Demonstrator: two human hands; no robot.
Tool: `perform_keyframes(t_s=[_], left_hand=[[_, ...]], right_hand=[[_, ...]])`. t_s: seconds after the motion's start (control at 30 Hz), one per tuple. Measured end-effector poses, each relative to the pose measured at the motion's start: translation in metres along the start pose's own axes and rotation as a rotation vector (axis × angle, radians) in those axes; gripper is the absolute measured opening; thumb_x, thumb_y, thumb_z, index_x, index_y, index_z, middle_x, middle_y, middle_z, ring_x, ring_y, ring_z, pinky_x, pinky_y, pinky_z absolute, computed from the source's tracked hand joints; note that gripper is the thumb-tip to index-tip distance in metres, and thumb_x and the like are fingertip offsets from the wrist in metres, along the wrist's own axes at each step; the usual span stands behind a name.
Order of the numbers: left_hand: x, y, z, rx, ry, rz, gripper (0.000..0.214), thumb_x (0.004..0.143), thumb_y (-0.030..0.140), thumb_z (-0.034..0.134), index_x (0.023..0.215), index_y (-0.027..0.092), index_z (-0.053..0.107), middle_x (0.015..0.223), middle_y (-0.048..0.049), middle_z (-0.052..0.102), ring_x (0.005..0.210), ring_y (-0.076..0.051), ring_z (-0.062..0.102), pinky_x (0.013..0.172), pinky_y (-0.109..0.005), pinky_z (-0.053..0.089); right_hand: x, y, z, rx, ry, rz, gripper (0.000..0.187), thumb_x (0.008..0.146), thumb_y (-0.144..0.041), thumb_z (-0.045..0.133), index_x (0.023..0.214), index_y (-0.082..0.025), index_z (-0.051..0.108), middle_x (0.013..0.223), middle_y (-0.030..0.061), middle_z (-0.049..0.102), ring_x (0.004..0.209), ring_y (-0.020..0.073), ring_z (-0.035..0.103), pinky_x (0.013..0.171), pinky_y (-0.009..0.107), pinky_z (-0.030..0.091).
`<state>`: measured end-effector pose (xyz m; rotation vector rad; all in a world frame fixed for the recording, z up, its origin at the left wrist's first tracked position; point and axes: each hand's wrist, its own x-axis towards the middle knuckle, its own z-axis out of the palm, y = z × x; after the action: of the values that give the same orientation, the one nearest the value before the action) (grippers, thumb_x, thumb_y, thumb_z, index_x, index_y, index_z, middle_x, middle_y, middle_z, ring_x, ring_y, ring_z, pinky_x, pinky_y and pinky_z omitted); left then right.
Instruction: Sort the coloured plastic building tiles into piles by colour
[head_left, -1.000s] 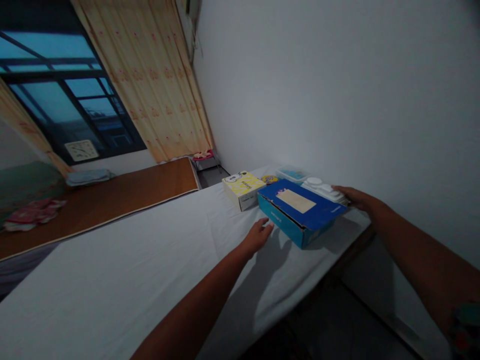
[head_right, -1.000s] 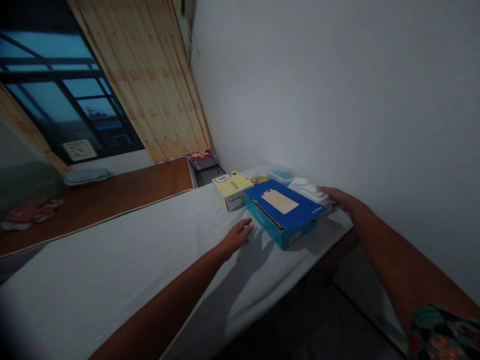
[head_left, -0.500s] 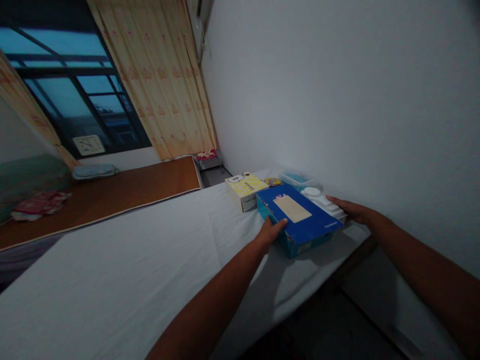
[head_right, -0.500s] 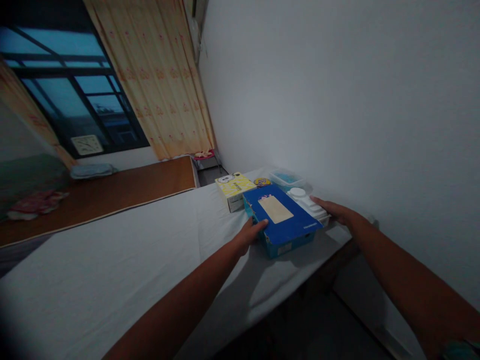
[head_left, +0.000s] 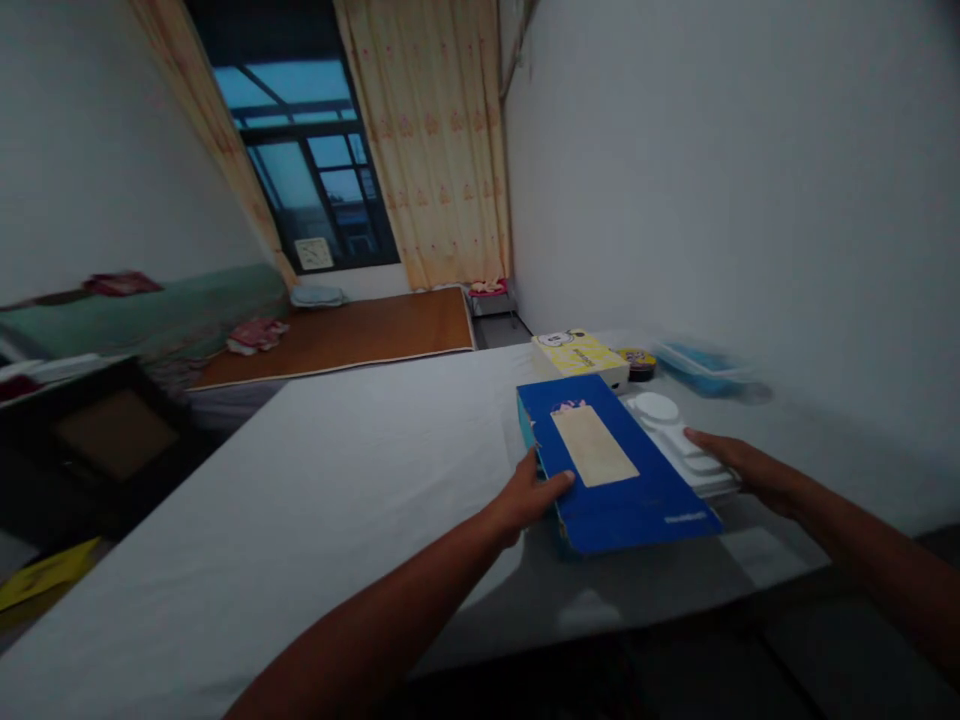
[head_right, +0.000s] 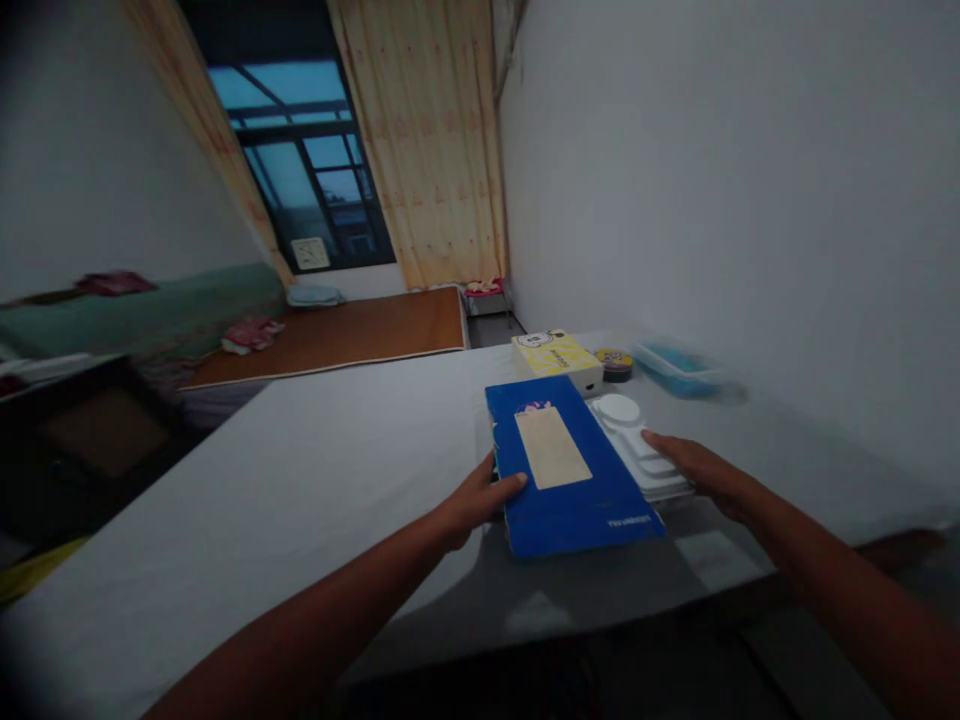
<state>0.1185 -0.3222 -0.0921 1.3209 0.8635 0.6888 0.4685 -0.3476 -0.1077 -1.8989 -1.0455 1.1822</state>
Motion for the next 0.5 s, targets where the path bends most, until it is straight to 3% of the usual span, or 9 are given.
perform_keyframes(t_s=[0.17, 0.33, 0.5], left_hand=[[-0.065, 0.008, -0.077, 0.012, 0.167, -0.038, 0.085, 0.072, 0.055, 0.075, 0.144, 0.026, 0.041, 0.133, -0.0162, 0.061, 0.119, -0.034, 0.059, 0.095, -0.050, 0.050], [-0.146, 0.019, -0.157, 0.071, 0.373, -0.135, 0.086, 0.073, 0.059, 0.073, 0.145, 0.030, 0.038, 0.136, -0.0135, 0.060, 0.116, -0.032, 0.061, 0.090, -0.047, 0.052], [-0.230, 0.020, -0.239, 0.173, 0.585, -0.220, 0.079, 0.073, 0.065, 0.069, 0.141, 0.032, 0.045, 0.133, -0.0094, 0.063, 0.116, -0.031, 0.061, 0.088, -0.044, 0.052]], right_hand=[[0.011, -0.053, 0.093, -0.004, -0.158, -0.108, 0.064, 0.078, -0.071, 0.058, 0.113, -0.018, 0.069, 0.115, 0.0156, 0.071, 0.097, 0.0304, 0.069, 0.071, 0.036, 0.054], [0.015, -0.107, 0.218, -0.051, -0.353, -0.177, 0.064, 0.081, -0.073, 0.052, 0.110, -0.017, 0.069, 0.108, 0.0128, 0.073, 0.090, 0.0264, 0.069, 0.066, 0.032, 0.050], [-0.011, -0.154, 0.341, -0.066, -0.550, -0.308, 0.065, 0.082, -0.073, 0.049, 0.105, -0.017, 0.070, 0.107, 0.0122, 0.072, 0.089, 0.0237, 0.067, 0.066, 0.030, 0.048]])
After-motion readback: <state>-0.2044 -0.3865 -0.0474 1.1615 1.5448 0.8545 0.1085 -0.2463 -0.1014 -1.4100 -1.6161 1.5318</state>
